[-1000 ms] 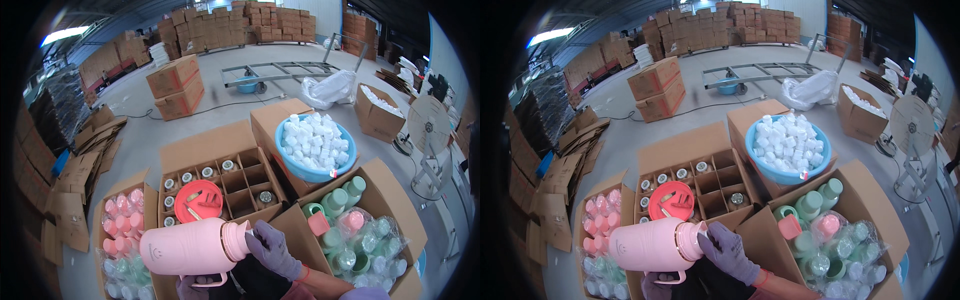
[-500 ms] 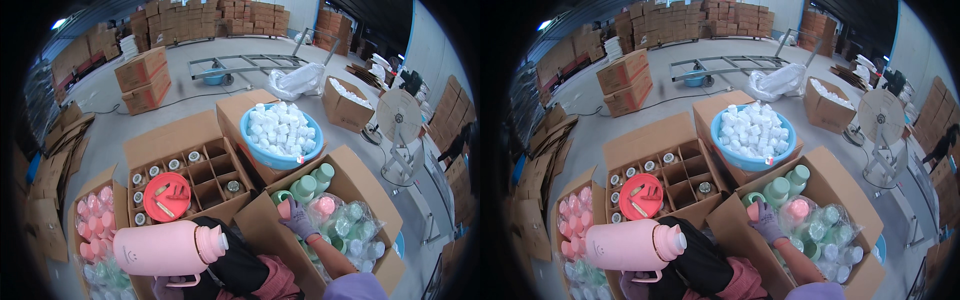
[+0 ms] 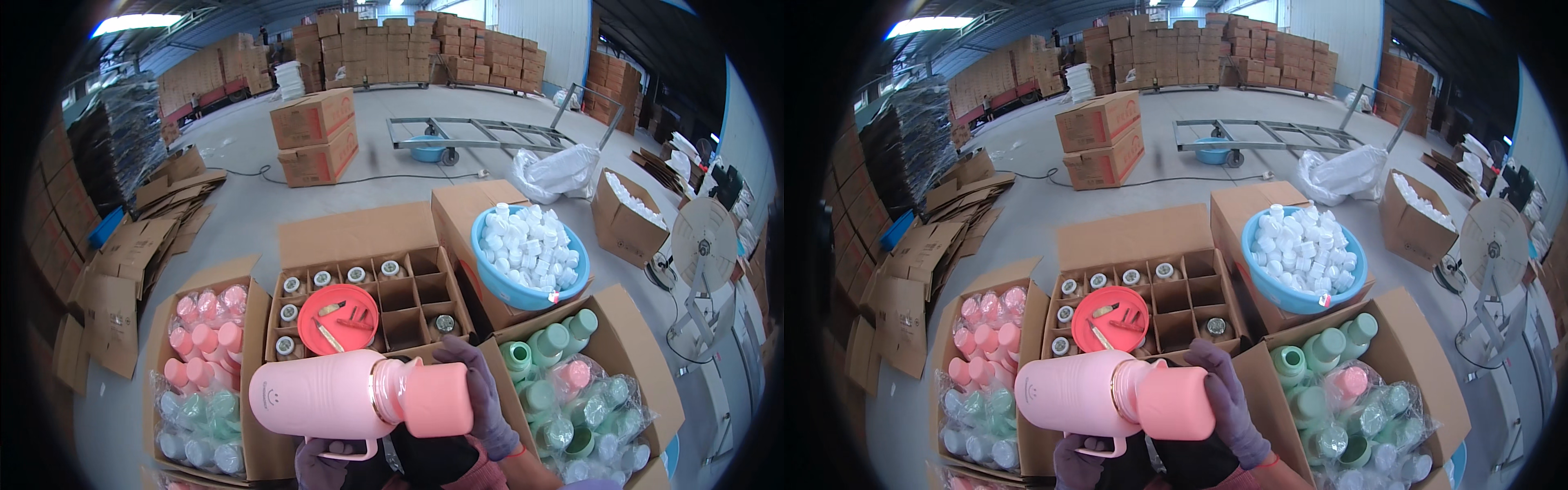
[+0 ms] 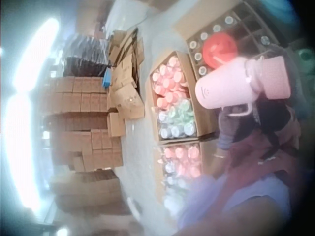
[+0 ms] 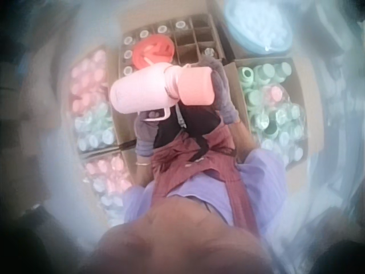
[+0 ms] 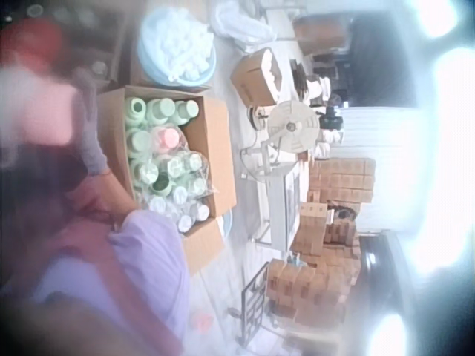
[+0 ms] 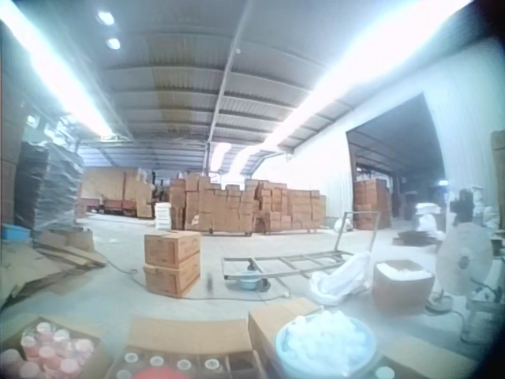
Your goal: The person assembles thermos bottles by inserting inner liners, screwing on lids, and wrapping each unit in plastic. They handle pink and green bottles, repeatedly pick liners and lids from nearby boxes, and place the finished wrapped bottles into a cardboard box.
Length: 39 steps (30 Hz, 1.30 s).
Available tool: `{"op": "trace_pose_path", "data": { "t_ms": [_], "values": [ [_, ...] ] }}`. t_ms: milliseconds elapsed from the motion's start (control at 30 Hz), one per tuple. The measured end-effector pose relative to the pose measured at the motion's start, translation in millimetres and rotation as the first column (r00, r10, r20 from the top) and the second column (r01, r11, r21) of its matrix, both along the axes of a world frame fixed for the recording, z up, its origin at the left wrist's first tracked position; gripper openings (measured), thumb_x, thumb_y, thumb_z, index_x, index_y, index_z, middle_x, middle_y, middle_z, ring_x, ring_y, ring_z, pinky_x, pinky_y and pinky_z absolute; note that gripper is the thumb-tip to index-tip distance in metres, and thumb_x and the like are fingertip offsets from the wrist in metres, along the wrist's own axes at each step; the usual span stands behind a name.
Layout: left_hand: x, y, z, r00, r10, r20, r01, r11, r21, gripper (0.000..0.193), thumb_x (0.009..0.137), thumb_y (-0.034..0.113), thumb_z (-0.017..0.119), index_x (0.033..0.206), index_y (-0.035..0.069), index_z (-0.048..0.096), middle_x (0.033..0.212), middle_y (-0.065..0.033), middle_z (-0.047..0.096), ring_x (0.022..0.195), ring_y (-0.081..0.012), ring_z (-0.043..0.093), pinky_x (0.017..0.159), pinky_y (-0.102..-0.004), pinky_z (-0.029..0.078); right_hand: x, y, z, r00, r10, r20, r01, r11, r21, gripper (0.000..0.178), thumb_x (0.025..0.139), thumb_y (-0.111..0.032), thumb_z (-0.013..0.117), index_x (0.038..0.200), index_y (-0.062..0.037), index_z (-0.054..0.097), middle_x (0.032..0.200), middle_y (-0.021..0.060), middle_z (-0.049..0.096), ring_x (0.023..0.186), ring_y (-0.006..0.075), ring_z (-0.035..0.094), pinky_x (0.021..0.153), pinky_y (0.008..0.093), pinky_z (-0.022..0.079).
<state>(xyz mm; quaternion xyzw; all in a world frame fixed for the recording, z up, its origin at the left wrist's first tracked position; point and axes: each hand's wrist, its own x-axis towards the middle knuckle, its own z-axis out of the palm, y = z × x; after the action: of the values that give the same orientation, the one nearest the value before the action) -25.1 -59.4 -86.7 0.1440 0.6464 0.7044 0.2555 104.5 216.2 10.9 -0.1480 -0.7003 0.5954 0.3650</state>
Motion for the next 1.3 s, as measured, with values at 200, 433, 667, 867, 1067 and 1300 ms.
{"op": "trace_pose_path", "data": {
  "t_ms": [200, 433, 667, 867, 1067, 1300],
  "values": [
    [-3, -10, -8, 0.992, 0.011, -0.124, -0.012, 1.000, -0.010, 0.037, 0.104, 0.018, 0.047, 0.135, -0.001, 0.050, 0.118, -0.0151, 0.066, 0.096, -0.0234, 0.070, 0.086, -0.0388, 0.062, -9, -24, 19, 0.943, -0.270, -0.195, 0.333, 0.785, 0.522, 0.048, 0.088, -0.017, 0.061, 0.132, 0.0012, 0.054, 0.131, 0.0237, 0.052, 0.116, 0.0399, 0.055, 0.103, 0.0467, 0.043],
    [5, -9, 22, 0.993, 0.058, 0.099, -0.083, 0.962, 0.262, 0.032, 0.101, 0.013, 0.049, 0.129, -0.001, 0.054, 0.113, -0.0155, 0.066, 0.091, -0.0248, 0.069, 0.081, -0.0393, 0.060, -26, -13, 35, 0.941, 0.286, -0.180, -0.102, 0.748, 0.656, 0.053, 0.089, -0.029, 0.061, 0.133, -0.0012, 0.051, 0.133, 0.0180, 0.052, 0.122, 0.0338, 0.053, 0.105, 0.0469, 0.042],
    [-10, 23, 9, 0.858, 0.492, 0.144, -0.495, 0.721, 0.484, 0.044, 0.101, 0.019, 0.053, 0.141, 0.001, 0.046, 0.124, -0.0168, 0.063, 0.115, -0.0211, 0.058, 0.092, -0.0358, 0.052, -76, 2, 17, 0.817, 0.554, -0.162, -0.463, 0.460, -0.758, 0.075, 0.096, -0.060, 0.051, 0.151, -0.0122, 0.033, 0.147, 0.0112, 0.046, 0.133, 0.0273, 0.049, 0.111, 0.0466, 0.040],
    [-24, 18, 81, 0.983, 0.185, -0.006, -0.176, 0.945, 0.277, 0.040, 0.098, 0.012, 0.051, 0.135, -0.003, 0.048, 0.118, -0.0179, 0.066, 0.107, -0.0299, 0.065, 0.093, -0.0413, 0.055, -83, 2, 11, 0.958, 0.279, -0.072, -0.284, 0.956, -0.070, 0.085, 0.086, -0.060, 0.062, 0.147, -0.0082, 0.034, 0.143, 0.0173, 0.043, 0.129, 0.0313, 0.048, 0.103, 0.0473, 0.045],
    [-46, 10, 111, 0.745, -0.308, 0.592, -0.089, 0.834, 0.545, 0.034, 0.096, 0.007, 0.046, 0.125, -0.010, 0.052, 0.104, -0.0191, 0.070, 0.103, -0.0355, 0.069, 0.095, -0.0433, 0.058, -91, 36, 50, 0.867, 0.440, -0.235, -0.001, 0.472, 0.882, 0.066, 0.070, -0.037, 0.085, 0.125, -0.0305, 0.049, 0.132, 0.0181, 0.045, 0.112, 0.0437, 0.052, 0.086, 0.0537, 0.052],
    [-46, 13, 77, 0.609, -0.627, 0.485, 0.044, 0.638, 0.769, 0.030, 0.099, 0.013, 0.042, 0.113, -0.008, 0.059, 0.094, -0.0152, 0.071, 0.103, -0.0364, 0.068, 0.097, -0.0466, 0.054, -100, 37, 113, 0.733, 0.666, -0.141, 0.058, 0.145, 0.988, 0.051, 0.075, -0.033, 0.078, 0.120, -0.0399, 0.054, 0.129, 0.0135, 0.046, 0.112, 0.0388, 0.053, 0.085, 0.0529, 0.051]
  ]
}}
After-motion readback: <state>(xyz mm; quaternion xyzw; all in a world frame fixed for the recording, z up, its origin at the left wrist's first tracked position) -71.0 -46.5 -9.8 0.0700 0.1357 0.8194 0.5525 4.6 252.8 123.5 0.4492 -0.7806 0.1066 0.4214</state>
